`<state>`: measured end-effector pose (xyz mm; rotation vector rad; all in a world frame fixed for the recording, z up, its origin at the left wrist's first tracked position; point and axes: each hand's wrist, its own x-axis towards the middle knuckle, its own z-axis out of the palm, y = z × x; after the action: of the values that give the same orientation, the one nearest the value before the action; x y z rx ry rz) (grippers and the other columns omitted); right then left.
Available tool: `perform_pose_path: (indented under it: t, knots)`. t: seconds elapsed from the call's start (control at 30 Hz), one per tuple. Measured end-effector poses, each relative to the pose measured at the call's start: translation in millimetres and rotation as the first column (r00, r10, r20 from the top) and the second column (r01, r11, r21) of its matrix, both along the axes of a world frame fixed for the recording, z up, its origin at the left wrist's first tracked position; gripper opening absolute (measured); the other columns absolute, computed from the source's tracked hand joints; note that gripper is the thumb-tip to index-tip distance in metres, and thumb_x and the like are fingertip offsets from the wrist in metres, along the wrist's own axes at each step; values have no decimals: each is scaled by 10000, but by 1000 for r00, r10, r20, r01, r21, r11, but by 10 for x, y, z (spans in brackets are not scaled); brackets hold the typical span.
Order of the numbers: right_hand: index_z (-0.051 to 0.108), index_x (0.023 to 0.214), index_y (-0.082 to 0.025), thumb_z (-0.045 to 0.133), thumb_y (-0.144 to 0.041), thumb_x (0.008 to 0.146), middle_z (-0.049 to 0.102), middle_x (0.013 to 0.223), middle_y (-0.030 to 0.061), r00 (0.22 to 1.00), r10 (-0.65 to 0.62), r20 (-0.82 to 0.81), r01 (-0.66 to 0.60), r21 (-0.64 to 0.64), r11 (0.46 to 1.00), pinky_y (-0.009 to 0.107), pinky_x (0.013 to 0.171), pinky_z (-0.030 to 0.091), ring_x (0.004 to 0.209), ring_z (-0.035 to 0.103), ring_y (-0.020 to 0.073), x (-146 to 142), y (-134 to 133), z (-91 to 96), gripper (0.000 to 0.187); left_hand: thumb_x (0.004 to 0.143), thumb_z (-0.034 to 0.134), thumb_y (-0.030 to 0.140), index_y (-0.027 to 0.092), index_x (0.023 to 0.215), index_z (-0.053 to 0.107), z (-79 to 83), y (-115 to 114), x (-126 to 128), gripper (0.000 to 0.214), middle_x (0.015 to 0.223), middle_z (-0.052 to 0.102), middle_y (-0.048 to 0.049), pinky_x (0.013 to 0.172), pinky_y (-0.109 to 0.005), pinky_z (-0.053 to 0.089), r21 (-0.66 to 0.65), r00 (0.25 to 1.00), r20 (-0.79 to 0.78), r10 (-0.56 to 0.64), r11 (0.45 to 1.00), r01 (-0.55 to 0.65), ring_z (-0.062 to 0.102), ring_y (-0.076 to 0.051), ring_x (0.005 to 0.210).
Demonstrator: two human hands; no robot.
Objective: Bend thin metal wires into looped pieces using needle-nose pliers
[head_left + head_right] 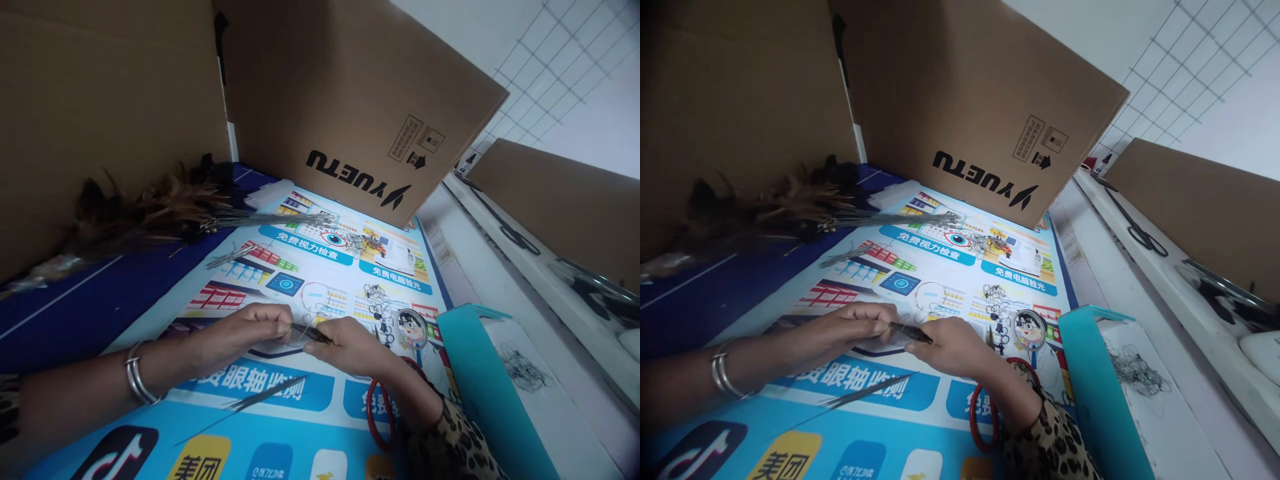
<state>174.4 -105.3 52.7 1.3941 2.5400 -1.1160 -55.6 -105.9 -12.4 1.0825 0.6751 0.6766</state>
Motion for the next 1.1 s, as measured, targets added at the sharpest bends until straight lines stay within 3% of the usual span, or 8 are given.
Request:
perform_pose_path:
  t: [0.27,0.5,0.73,0.9,1.1]
  knots:
    - [573,769,-174,526,-462,949,565,684,-8,982,-21,188,-12,172,985,244,540,181,568,408,90,-47,-46,99,344,836,655,416,182,711,582,-23,-5,8,274,684,495,16,634,-267,315,-34,1000,1,-15,999,15,386,-145,664]
    - [632,838,-177,557,-417,952,651,778,21,972,-3,234,-63,278,958,245,560,207,646,507,119,-31,-36,100,276,822,664,442,175,679,561,-2,6,41,319,633,437,35,589,-255,253,-25,998,-15,-68,997,67,324,-127,617]
    - [659,879,-177,594,-245,922,674,873,29,984,38,175,-95,332,938,232,658,320,805,558,150,-82,3,86,103,837,650,444,169,688,573,-7,10,28,322,623,418,39,565,-260,225,9,993,-13,-118,993,118,292,-122,598]
    - [678,936,-171,515,-391,990,662,897,56,994,9,109,-47,352,935,249,747,365,865,553,167,-123,-6,82,279,835,656,394,178,719,602,-38,0,18,251,661,473,26,606,-261,297,-13,999,12,-50,999,50,361,-136,641]
    - [643,1180,-233,425,-510,1006,646,1001,77,989,-43,142,-16,391,920,279,810,368,952,551,192,-149,-60,105,393,868,636,360,187,736,605,-85,-14,0,219,664,458,29,629,-269,322,-13,997,72,-42,999,43,372,-142,656]
